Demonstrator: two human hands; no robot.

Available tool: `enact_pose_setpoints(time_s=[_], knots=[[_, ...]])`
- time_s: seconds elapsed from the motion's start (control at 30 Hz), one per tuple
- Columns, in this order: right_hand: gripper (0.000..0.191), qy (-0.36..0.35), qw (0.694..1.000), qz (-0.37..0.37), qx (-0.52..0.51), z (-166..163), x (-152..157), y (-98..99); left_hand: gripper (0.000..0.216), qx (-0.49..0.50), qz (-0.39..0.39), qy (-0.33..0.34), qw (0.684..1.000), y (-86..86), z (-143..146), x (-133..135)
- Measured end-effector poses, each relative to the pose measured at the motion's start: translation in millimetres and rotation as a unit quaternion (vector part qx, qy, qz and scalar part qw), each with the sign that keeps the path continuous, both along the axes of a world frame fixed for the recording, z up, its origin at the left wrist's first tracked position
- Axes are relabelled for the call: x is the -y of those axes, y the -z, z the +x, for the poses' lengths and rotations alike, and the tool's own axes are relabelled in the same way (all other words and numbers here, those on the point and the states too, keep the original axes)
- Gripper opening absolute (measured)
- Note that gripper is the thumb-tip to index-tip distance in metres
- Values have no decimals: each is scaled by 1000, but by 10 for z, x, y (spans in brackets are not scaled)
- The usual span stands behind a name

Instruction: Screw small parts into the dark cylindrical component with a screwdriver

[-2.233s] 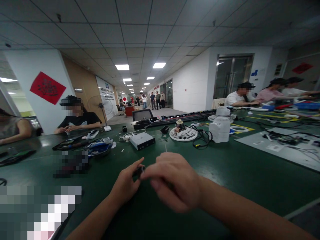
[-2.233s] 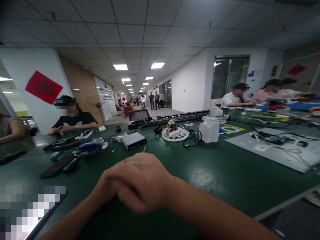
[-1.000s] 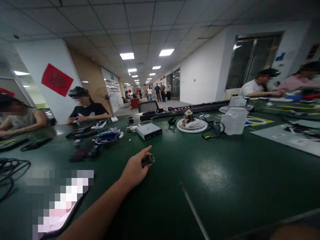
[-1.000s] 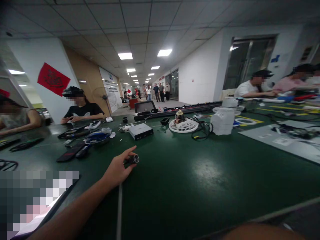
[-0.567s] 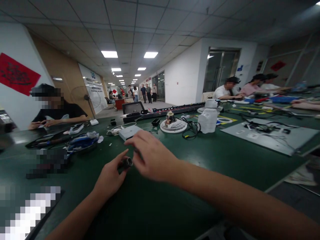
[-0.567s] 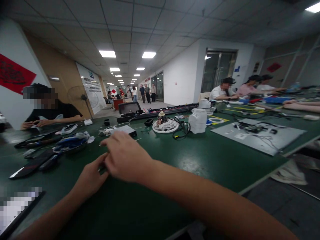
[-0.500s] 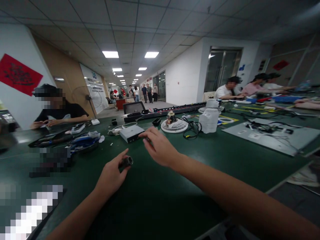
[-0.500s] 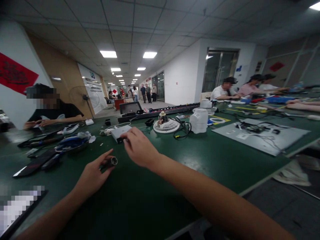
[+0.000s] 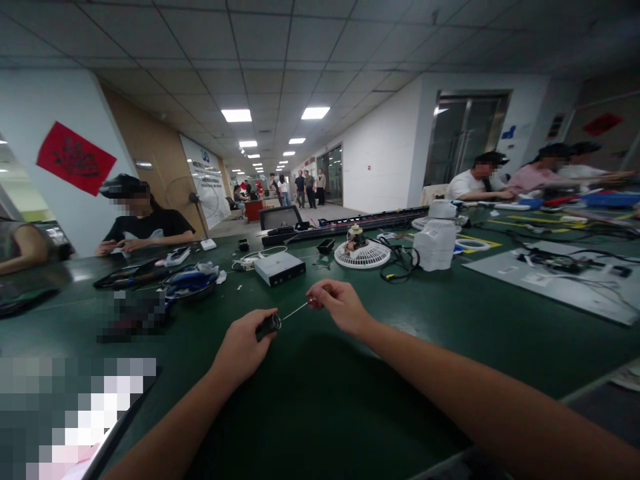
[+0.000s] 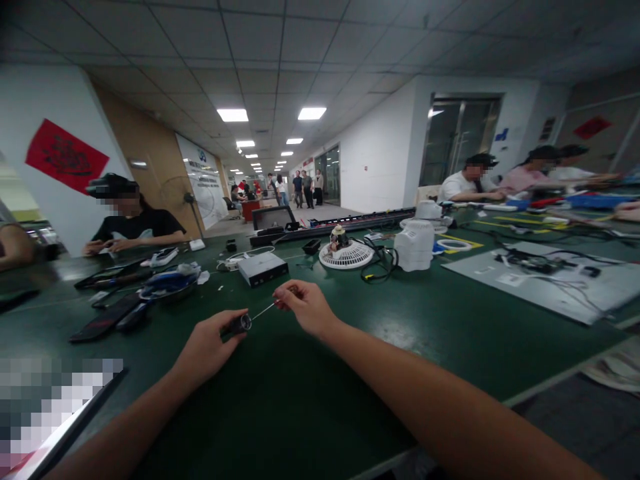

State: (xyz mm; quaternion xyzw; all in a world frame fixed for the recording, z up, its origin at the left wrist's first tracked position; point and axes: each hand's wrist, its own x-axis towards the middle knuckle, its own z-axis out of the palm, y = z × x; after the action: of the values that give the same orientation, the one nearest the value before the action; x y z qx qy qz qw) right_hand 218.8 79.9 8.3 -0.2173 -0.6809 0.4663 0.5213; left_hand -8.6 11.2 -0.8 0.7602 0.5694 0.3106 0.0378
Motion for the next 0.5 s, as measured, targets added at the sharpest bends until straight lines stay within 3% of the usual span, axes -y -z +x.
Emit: enact_pose_setpoints(time_s=[0.13,0.3,0.5], knots=[[29,-34,999,-1,37,-22,80,29,43,1,0,30,1000,-23,25,37],[26,4,996,20,81,3,113,-18,45,2,-1,33,999,-42,50,68],[29,0,998,13,69,11,91,-34,43,-4,-7,48,999,-67,90,96]])
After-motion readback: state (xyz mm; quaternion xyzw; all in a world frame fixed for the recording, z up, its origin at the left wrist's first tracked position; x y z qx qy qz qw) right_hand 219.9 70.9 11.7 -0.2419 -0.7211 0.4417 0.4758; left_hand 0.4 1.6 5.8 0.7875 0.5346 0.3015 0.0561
